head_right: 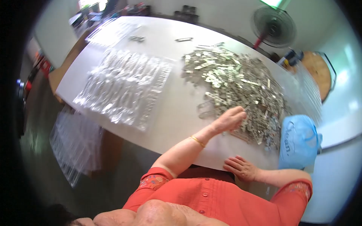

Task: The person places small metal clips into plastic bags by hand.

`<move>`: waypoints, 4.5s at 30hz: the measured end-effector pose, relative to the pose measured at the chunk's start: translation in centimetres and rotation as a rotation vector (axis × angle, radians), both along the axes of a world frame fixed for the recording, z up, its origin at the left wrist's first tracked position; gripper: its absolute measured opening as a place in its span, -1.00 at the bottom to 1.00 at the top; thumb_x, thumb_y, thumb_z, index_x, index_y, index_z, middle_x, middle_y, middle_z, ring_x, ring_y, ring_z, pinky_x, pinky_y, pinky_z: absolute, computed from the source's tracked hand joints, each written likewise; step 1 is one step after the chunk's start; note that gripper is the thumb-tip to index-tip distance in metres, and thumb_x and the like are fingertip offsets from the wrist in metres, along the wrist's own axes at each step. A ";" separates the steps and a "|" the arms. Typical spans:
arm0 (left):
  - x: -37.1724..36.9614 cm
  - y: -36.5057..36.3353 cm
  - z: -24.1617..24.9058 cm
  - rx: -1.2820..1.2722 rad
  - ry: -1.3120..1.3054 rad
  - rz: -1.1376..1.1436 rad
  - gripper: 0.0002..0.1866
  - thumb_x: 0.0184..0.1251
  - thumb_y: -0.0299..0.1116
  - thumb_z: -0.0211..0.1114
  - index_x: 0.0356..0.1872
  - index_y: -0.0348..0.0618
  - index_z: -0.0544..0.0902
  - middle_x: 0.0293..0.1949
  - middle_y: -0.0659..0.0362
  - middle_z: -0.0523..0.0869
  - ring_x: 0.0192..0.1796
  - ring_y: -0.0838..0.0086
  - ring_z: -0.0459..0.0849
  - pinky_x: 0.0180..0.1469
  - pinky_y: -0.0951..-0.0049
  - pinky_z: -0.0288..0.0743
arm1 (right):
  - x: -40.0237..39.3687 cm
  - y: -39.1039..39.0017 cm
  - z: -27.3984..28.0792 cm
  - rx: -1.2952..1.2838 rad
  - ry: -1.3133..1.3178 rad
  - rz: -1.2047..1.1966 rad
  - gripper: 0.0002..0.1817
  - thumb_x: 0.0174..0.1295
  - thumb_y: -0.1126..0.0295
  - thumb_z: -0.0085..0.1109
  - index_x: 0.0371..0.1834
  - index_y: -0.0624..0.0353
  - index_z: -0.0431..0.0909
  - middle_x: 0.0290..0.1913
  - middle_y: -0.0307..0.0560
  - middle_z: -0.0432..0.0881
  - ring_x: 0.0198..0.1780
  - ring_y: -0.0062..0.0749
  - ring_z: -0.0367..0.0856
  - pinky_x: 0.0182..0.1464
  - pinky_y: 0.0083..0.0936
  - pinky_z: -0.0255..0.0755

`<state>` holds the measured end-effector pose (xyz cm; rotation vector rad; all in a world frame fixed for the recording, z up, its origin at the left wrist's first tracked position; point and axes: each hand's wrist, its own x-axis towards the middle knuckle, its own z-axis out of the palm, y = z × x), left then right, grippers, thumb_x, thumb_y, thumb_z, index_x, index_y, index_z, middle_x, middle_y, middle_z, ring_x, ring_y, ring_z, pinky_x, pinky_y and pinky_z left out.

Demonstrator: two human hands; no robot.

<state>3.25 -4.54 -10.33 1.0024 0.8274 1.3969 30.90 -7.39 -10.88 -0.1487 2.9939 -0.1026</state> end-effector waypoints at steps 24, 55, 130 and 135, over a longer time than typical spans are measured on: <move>0.9 -1.2 1.9 -0.135 -0.042 -0.048 -0.77 0.67 -0.28 0.00 -0.16 -0.21 0.50 -0.60 0.34 0.34 -0.62 0.65 0.27 -0.58 0.60 0.26 | 1.3 1.3 -1.0 -0.227 0.143 0.069 -0.39 0.44 0.31 -0.20 0.58 0.09 0.20 0.60 -0.05 0.19 0.59 -0.16 0.22 0.61 -0.04 0.10; 1.1 -0.7 1.0 -0.198 -0.099 -0.027 -0.77 0.65 -0.24 0.03 -0.15 -0.19 0.49 -0.58 0.33 0.33 -0.61 0.62 0.29 -0.57 0.55 0.28 | 1.7 1.1 -1.2 -0.283 0.260 0.040 -0.45 0.47 0.32 -0.15 0.52 0.09 0.28 0.55 -0.03 0.29 0.55 -0.16 0.29 0.59 -0.06 0.15; 0.6 -1.0 0.6 -0.160 -0.050 -0.067 -0.76 0.67 -0.21 0.04 -0.18 -0.15 0.49 -0.56 0.36 0.35 -0.59 0.65 0.28 -0.55 0.58 0.28 | 12.7 15.4 14.4 0.662 0.408 -1.335 -0.78 0.29 0.52 0.02 -0.05 0.33 0.56 0.07 0.22 0.64 0.04 0.15 0.69 0.10 -0.13 0.58; 0.5 -0.8 0.2 -0.143 -0.046 -0.075 -0.74 0.68 -0.20 0.02 -0.17 -0.17 0.48 -0.55 0.36 0.36 -0.57 0.66 0.29 -0.55 0.59 0.29 | 11.6 17.8 14.5 0.517 0.102 -1.509 -0.75 0.18 0.55 0.07 -0.08 0.30 0.61 -0.01 0.26 0.70 0.03 0.17 0.71 0.09 -0.10 0.59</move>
